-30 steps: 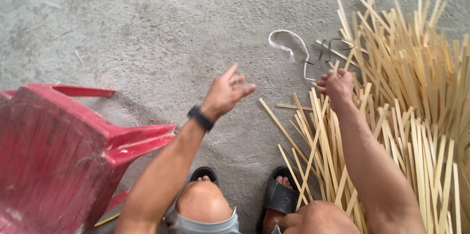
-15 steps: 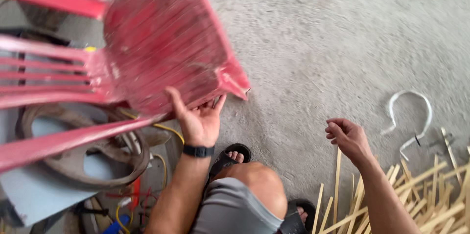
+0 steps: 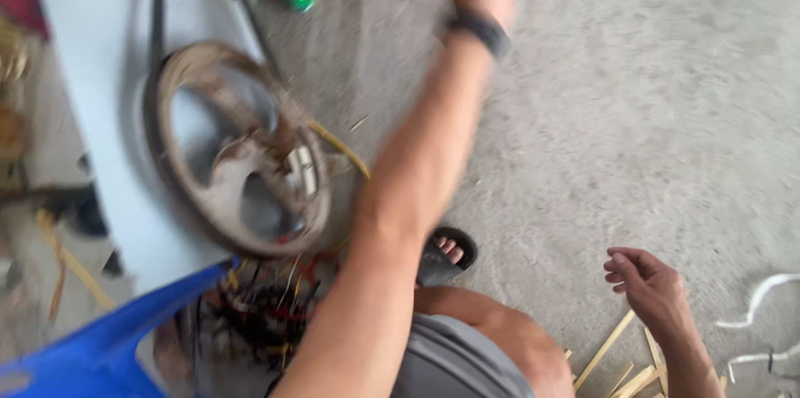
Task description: The person feeds bamboo strips through a splitting machine to produce thin strips, then gathers the strips into bundles and ties them with plastic ties. The person uses both hands to align the strips and secure the bundles on the floor.
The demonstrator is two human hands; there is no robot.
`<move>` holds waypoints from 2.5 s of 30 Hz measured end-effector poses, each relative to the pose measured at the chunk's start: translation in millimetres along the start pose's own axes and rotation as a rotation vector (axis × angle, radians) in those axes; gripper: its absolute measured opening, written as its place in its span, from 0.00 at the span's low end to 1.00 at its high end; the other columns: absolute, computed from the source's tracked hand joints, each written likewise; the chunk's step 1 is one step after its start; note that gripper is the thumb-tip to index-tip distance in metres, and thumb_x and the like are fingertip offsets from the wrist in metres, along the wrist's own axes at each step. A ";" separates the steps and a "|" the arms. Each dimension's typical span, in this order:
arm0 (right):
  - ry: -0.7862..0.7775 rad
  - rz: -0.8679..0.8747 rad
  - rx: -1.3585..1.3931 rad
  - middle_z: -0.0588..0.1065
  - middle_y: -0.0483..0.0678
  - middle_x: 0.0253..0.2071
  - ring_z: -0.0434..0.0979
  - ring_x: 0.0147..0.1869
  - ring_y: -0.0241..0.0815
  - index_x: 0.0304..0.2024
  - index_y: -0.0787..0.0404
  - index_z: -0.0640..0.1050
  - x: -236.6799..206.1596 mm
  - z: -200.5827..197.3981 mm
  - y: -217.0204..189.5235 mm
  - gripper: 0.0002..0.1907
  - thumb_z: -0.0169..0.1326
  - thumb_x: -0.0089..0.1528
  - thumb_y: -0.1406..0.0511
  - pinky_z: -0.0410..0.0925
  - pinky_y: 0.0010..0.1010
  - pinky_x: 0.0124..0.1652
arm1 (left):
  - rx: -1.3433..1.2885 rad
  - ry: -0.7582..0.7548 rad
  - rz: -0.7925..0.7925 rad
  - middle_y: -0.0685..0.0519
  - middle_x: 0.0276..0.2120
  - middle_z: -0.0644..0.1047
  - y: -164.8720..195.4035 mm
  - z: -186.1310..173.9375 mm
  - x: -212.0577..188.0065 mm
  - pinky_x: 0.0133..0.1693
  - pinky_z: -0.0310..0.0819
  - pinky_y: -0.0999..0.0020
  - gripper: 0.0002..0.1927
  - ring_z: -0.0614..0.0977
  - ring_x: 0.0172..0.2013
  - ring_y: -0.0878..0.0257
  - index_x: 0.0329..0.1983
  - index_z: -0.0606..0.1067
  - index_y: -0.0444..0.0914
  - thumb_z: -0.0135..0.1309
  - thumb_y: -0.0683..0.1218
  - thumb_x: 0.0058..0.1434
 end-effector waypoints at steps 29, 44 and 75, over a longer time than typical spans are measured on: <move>-0.172 -0.135 -0.298 0.80 0.60 0.47 0.81 0.49 0.48 0.59 0.71 0.76 68.4 67.8 65.9 0.18 0.48 0.76 0.62 0.73 0.38 0.48 | 0.819 0.295 -1.555 0.35 0.57 0.63 -256.1 -707.9 -313.4 0.57 0.58 0.49 0.57 0.67 0.55 0.44 0.62 0.44 0.28 0.61 0.69 0.51; -0.120 -0.666 -0.346 0.62 0.70 0.65 0.69 0.66 0.63 0.76 0.67 0.53 -33.6 65.2 14.0 0.63 0.72 0.47 0.56 0.73 0.46 0.50 | 0.721 -1.224 -0.248 0.38 0.25 0.79 -196.2 -283.1 -347.4 0.34 0.76 0.46 0.18 0.84 0.29 0.45 0.30 0.78 0.33 0.54 0.55 0.56; 1.163 -0.395 0.012 0.71 0.59 0.56 0.70 0.60 0.47 0.60 0.65 0.69 -173.8 -322.1 219.1 0.28 0.63 0.59 0.72 0.66 0.38 0.61 | 0.851 -1.521 0.261 0.41 0.41 0.79 -112.2 -85.3 -438.4 0.44 0.75 0.54 0.08 0.81 0.43 0.47 0.41 0.79 0.39 0.60 0.46 0.62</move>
Point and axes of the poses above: each hand's wrist, its own x-axis towards the middle knuckle, its own z-axis out of the palm, y = z × x, the point moved 8 cm from there along x, towards the middle knuckle
